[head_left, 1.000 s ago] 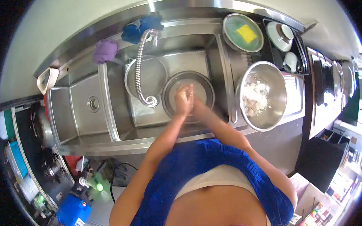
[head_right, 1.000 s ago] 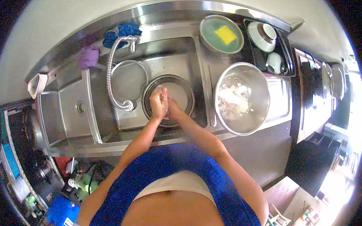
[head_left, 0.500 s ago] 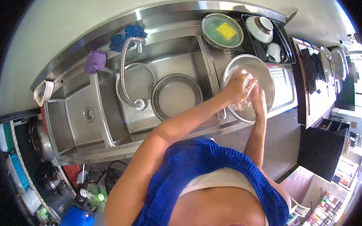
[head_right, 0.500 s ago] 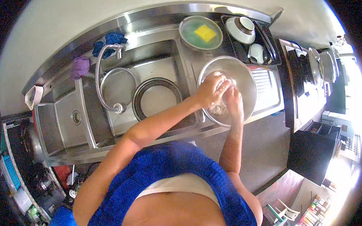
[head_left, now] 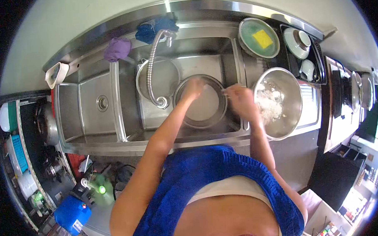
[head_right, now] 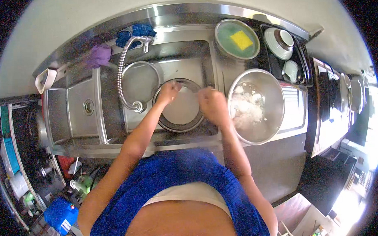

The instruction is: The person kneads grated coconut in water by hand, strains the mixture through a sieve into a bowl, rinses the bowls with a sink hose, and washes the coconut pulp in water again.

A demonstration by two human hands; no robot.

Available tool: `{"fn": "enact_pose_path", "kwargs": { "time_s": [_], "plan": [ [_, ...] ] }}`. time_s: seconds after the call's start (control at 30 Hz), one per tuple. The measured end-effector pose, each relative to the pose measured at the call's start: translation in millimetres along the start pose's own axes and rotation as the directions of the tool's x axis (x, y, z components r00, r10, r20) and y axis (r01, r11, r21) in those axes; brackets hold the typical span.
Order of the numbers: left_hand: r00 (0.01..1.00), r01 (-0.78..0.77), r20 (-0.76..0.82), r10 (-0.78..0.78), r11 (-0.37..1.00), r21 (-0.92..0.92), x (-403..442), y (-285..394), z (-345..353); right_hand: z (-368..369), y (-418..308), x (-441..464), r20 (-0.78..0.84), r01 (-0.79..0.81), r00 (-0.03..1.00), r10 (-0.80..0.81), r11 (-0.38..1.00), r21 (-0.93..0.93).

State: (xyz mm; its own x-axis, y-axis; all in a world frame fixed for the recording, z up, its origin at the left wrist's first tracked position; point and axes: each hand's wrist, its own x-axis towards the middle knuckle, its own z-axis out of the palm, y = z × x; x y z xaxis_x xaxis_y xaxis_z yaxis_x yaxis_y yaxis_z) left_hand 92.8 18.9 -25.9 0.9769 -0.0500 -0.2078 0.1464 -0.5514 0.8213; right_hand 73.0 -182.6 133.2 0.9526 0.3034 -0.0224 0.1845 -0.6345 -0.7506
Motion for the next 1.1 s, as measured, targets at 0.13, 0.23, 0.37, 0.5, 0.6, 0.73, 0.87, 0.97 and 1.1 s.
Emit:
{"fn": "enact_pose_path", "kwargs": {
  "time_s": [0.13, 0.23, 0.37, 0.5, 0.6, 0.73, 0.87, 0.97, 1.1],
  "plan": [
    [0.972, 0.23, 0.023, -0.236, 0.961, 0.155, -9.4, -64.8, 25.3, 131.7, 88.0, 38.2, 0.385, -0.254, 0.875, 0.293, 0.955, -0.15],
    [0.989, 0.126, 0.028, -0.144, 0.931, 0.343, -12.0, -88.3, 38.4, 193.6, 125.2, 46.4, 0.295, -0.091, 0.933, 0.207, 0.928, -0.362],
    [0.977, 0.019, 0.176, -0.118, 0.875, 0.484, 0.4, -107.0, 46.4, 250.7, 192.9, 65.0, 0.381, 0.195, 0.924, -0.022, 0.885, -0.423],
    [0.956, -0.02, 0.26, -0.135, 0.855, 0.518, 13.8, -167.2, 89.6, 267.8, 213.7, 73.7, 0.569, 0.246, 0.816, 0.1, 0.831, -0.499],
    [0.984, -0.058, 0.176, -0.032, 0.875, 0.481, 7.5, -170.4, 93.9, 268.6, 214.1, 74.7, 0.58, 0.234, 0.812, 0.068, 0.872, -0.43],
    [0.995, -0.025, 0.1, -0.028, 0.871, 0.49, 1.2, -166.5, 94.6, 252.2, 191.0, 76.0, 0.57, 0.088, 0.81, 0.135, 0.934, -0.347],
    [0.98, -0.136, 0.196, 0.021, 0.791, 0.596, -10.3, -183.2, 104.3, 257.8, 201.8, 60.6, 0.644, -0.104, 0.669, 0.37, 0.905, -0.413],
    [0.96, -0.084, 0.263, -0.093, 0.803, 0.589, -26.3, -178.8, 106.4, 265.0, 208.4, 38.0, 0.583, -0.259, 0.68, 0.445, 0.89, -0.376],
    [0.947, 0.139, 0.202, -0.25, 0.885, 0.445, -39.2, -176.5, 113.3, 320.9, 315.0, -20.6, 0.64, -0.425, 0.651, 0.409, 0.894, -0.139]
  ]
}}
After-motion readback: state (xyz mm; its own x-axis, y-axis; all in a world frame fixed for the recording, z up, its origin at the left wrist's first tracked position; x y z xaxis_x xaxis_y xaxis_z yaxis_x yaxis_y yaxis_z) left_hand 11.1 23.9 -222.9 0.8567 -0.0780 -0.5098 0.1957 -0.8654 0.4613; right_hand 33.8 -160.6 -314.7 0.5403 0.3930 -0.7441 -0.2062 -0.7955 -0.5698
